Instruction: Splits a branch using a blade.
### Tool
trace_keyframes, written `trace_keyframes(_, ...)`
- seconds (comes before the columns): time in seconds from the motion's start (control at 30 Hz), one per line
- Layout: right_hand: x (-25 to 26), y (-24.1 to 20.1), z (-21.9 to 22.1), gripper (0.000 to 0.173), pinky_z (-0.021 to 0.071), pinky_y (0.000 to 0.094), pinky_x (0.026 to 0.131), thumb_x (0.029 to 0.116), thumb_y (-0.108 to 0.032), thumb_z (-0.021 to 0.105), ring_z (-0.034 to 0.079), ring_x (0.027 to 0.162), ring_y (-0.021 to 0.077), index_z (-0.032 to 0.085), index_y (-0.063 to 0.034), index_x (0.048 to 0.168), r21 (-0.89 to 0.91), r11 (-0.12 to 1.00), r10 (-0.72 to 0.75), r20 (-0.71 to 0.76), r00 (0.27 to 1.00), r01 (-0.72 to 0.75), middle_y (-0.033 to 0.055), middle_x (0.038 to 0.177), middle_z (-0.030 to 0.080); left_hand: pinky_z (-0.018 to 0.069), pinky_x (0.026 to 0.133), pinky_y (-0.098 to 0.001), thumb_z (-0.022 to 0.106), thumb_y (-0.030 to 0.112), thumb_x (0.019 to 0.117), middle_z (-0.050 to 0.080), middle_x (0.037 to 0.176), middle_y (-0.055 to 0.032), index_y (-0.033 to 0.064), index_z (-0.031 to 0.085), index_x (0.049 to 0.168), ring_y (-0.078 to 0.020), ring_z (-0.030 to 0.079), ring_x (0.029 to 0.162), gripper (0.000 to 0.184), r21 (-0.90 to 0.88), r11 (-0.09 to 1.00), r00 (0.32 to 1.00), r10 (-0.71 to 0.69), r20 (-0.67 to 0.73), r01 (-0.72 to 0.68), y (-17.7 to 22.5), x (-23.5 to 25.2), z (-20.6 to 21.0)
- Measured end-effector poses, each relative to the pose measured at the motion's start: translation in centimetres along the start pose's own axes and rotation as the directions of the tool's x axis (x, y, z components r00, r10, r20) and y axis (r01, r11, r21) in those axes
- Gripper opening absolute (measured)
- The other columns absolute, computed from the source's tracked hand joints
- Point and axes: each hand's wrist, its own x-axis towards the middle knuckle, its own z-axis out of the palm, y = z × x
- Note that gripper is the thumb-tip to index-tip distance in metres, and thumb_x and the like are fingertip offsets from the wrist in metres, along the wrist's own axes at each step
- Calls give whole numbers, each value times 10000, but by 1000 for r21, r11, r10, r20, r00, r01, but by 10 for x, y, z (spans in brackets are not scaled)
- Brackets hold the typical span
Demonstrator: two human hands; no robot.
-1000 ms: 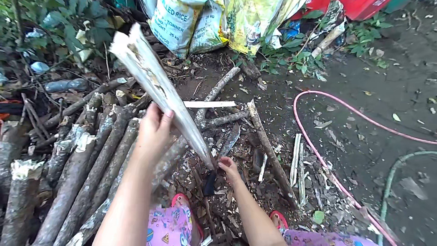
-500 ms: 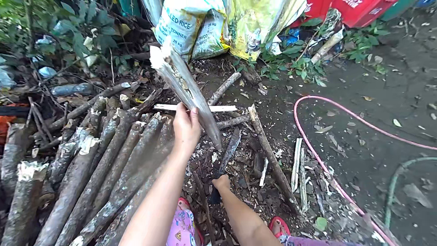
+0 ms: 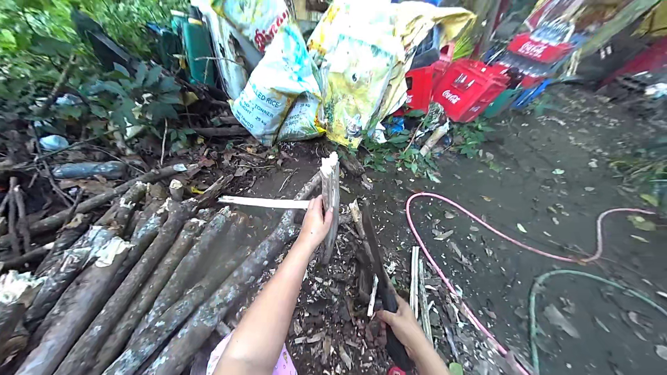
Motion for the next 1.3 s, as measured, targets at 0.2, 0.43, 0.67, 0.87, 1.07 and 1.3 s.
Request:
trace_keyframes(0.2,-82,-94,-54,510,582,278,523,703,-117,647,644,549,96,536,-21,1191,-45,857,-515,-19,857,513,-22,744,646,392,1186,-425,444,95,1083,464,1499,-329,-124,339,1518,-369,518,1384,498,-16,998,992,56,110,-55,13,-7,11)
trace_keyframes(0.43,-114,-123,-44,481,563,259,529,757,-202,650,622,558,61,551,-42,1199,-202,775,-594,91,799,599,-40,765,631,351,1216,-411,416,109,1100,427,1539,-323,-123,281,1548,-362,478,1428,522,31,996,982,74,177,-80,15,-16,13)
trace_keyframes(0.67,-116,-130,-45,474,567,291,547,796,-159,654,624,549,108,515,-48,1236,-240,858,-406,226,886,454,0,758,620,404,1183,-431,516,124,1071,483,1493,-317,-110,254,1560,-361,540,1372,602,-14,998,975,61,213,-59,8,-16,14)
trace_keyframes(0.87,-128,-125,-49,446,554,253,454,744,-136,665,588,467,74,522,-96,1163,193,864,-500,226,836,465,-69,675,613,418,1166,-443,499,117,1081,546,1431,-306,-98,284,1550,-360,574,1333,559,39,998,967,37,252,-48,13,-12,14)
trace_keyframes(1.07,-128,-125,-39,451,559,213,525,792,-199,656,616,565,13,567,14,1179,-208,599,-779,71,623,773,-56,754,634,424,1158,-444,497,118,1082,560,1413,-303,-91,307,1540,-352,586,1319,538,42,998,967,29,252,-41,15,-10,14)
trace_keyframes(1.3,-117,-149,-34,483,578,359,609,866,-131,646,641,603,161,490,-26,1311,-429,816,-319,226,920,388,61,818,626,423,1160,-456,496,112,1085,560,1415,-307,-91,304,1543,-363,586,1319,537,38,998,963,29,267,-40,15,-12,12)
